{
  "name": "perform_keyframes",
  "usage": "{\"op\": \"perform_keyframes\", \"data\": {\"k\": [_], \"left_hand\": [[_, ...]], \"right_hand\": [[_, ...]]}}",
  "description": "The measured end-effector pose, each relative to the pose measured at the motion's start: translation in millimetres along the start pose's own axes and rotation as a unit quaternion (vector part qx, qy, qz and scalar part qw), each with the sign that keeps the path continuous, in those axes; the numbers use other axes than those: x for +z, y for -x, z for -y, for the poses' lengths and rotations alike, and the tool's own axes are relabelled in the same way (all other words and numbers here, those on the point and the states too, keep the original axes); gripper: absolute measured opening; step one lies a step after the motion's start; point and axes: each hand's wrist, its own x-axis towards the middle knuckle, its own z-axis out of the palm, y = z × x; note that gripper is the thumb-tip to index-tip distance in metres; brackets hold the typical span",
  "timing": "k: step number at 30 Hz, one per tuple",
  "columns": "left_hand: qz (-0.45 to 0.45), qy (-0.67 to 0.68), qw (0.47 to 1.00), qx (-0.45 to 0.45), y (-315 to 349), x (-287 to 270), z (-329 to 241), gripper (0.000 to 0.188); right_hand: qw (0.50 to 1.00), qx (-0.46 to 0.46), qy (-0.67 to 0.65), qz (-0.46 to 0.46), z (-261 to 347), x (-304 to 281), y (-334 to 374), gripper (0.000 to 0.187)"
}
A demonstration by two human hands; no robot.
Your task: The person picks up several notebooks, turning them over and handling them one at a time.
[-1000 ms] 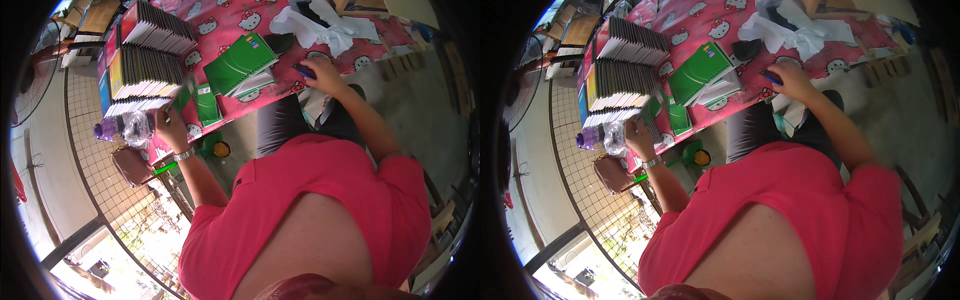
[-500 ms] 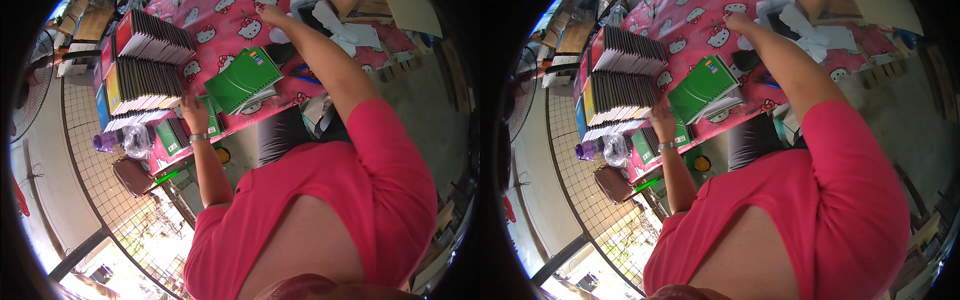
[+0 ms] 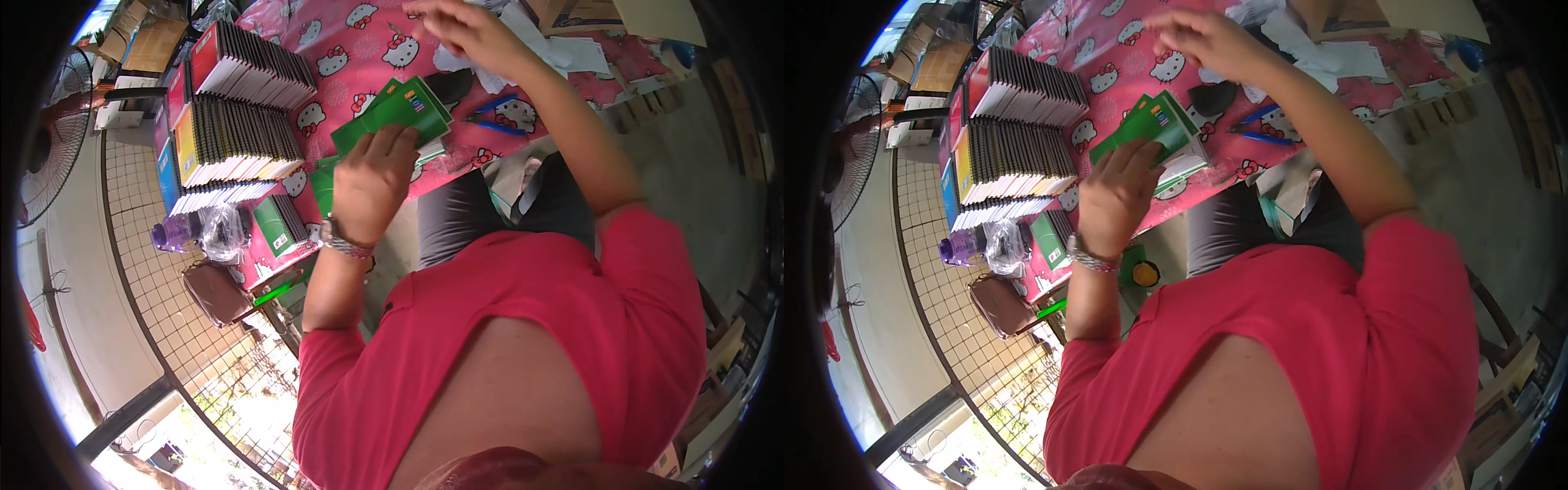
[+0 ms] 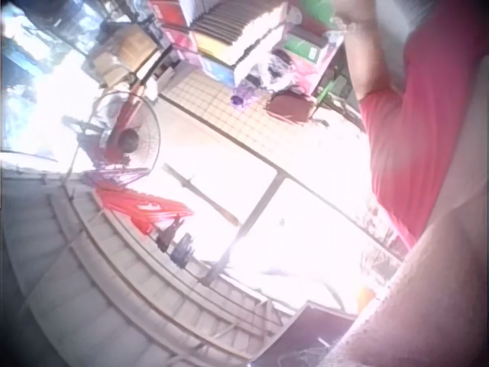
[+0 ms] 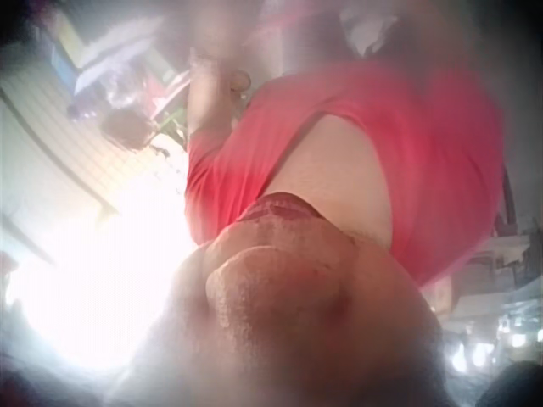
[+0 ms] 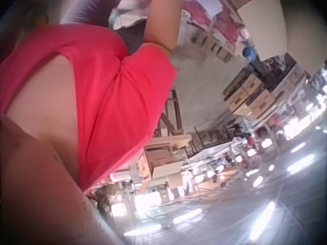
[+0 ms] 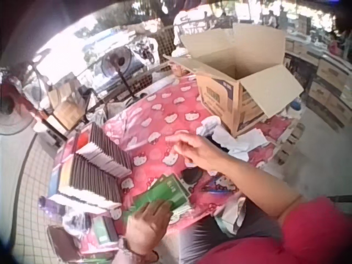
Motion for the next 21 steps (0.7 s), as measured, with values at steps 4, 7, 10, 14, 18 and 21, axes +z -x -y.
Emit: {"op": "perform_keyframes", "data": {"k": [4, 7, 10, 14, 18, 21], "left_hand": [[-0.002, 0.059, 0.998, -0.010, -6.4, -23.6, 12.5, 0.019], [-0.042, 0.009, 0.999, -0.007, -14.3, -25.1, 15.5, 0.021], [-0.058, -0.027, 0.998, -0.029, -21.7, -14.3, 7.1, 0.017], [-0.110, -0.067, 0.991, -0.045, -16.1, -2.1, 3.0, 0.016], [-0.122, -0.066, 0.989, -0.053, -15.9, 3.4, 1.1, 0.017], [-0.126, -0.069, 0.988, -0.058, -14.9, 3.8, -0.2, 0.016]], "right_hand": [[0.975, -0.091, 0.189, 0.072, 19.2, -1.3, 50.5, 0.028], [0.960, -0.214, 0.181, 0.020, 22.7, 9.6, 61.1, 0.025], [0.939, -0.277, 0.204, -0.004, 25.8, 16.7, 57.5, 0.028], [0.949, -0.240, 0.201, -0.019, 32.6, 23.3, 63.8, 0.029], [0.948, -0.234, 0.215, -0.020, 31.9, 29.7, 70.6, 0.029], [0.949, -0.234, 0.210, -0.026, 34.1, 29.8, 72.9, 0.030]]}}
